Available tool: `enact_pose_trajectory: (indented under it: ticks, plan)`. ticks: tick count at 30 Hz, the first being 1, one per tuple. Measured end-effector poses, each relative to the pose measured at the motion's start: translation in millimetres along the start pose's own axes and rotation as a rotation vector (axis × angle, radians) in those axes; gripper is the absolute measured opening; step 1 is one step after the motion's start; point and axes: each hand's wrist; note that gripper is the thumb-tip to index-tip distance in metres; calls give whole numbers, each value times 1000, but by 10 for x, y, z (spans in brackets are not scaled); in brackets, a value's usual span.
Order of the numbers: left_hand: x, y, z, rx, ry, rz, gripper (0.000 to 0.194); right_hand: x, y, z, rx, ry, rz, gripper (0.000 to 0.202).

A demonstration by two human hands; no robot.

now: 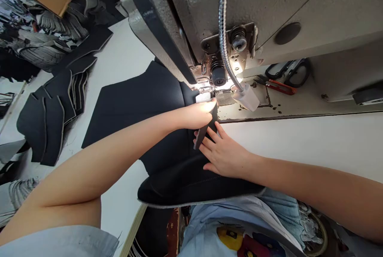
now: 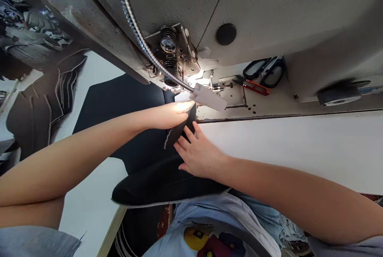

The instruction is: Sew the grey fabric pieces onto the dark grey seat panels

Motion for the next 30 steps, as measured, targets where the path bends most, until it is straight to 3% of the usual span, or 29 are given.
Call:
enact_pose_trajectory:
  ticks: [6, 14, 18, 25, 30]
  plan:
    - [13, 210, -131, -140, 64, 80, 74, -95, 106, 65, -35, -135, 26, 89]
    - [-5, 318, -194, -130, 238, 169, 68, -21, 246, 178, -180, -185, 9, 72]
    - [-37, 243, -175, -169, 112, 188, 71, 28, 173, 125, -188, -142, -14, 69]
    - [11, 190, -214, -189, -203, 84, 73, -35, 93, -127, -129, -137, 17, 66]
    - [112, 274, -229, -160, -245, -8, 65, -87, 132, -173, -130, -147, 40, 68]
Point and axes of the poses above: each hand's wrist, its own y-axis away from the middle knuckle, its own x-axis out of the palm, z = x × y, and after that the axes turned 6 degrees about y, right-handed
